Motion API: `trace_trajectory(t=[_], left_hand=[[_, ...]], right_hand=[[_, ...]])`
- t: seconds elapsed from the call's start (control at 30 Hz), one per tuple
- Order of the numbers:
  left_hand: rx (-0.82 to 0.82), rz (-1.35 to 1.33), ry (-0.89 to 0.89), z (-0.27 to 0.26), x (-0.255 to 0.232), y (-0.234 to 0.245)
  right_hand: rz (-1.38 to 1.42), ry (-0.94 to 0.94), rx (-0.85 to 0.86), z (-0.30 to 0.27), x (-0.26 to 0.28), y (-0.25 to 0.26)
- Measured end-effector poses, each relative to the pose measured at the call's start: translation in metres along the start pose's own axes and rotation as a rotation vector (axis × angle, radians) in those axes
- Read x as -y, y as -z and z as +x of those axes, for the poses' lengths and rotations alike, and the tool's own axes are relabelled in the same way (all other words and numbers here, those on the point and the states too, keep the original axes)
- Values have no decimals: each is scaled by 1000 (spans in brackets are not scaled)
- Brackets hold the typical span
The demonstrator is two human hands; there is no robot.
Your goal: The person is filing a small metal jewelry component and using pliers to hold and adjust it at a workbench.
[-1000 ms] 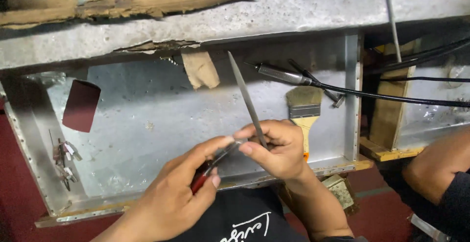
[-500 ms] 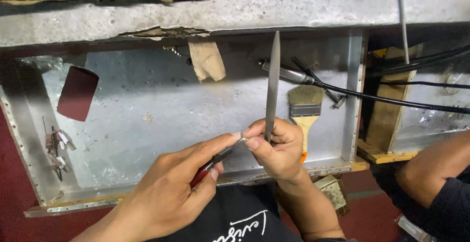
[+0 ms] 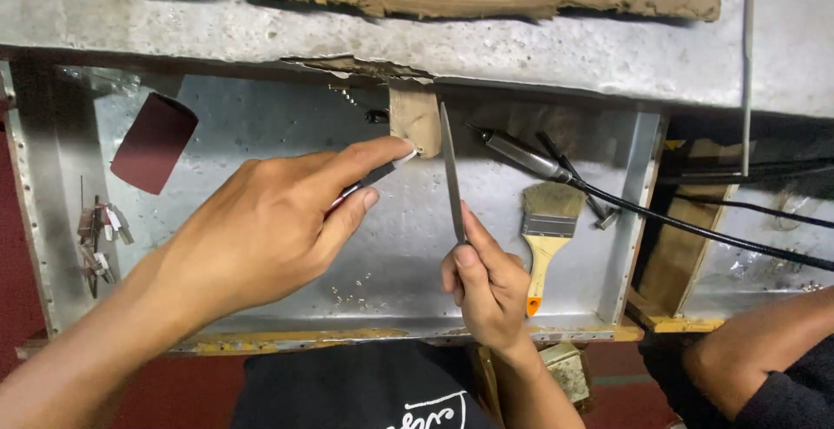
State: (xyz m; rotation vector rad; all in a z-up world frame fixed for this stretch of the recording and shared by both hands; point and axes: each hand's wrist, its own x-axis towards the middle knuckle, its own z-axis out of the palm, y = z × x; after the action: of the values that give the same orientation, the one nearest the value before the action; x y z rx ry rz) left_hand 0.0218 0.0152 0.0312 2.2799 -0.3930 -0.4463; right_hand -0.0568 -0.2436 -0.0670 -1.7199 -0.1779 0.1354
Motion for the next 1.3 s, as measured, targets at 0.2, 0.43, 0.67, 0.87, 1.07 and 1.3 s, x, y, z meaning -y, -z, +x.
trace_trajectory(t=[0.2, 0.43, 0.67, 0.87, 1.07, 1.3], left_hand=[[38, -27, -35, 3, 9, 1], [85, -20, 24, 6, 1, 11], [91, 0, -4, 8, 2, 13], [117, 34, 25, 8, -1, 13], [122, 40, 24, 8, 1, 13], [106, 21, 45, 8, -3, 13]], right_hand=[[105, 9, 80, -16, -12, 7], [13, 17, 77, -6, -18, 7], [55, 27, 91, -15, -23, 15], [-8, 53, 64, -1, -19, 8], [-92, 79, 65, -3, -17, 7], [11, 8, 80, -7, -21, 18]])
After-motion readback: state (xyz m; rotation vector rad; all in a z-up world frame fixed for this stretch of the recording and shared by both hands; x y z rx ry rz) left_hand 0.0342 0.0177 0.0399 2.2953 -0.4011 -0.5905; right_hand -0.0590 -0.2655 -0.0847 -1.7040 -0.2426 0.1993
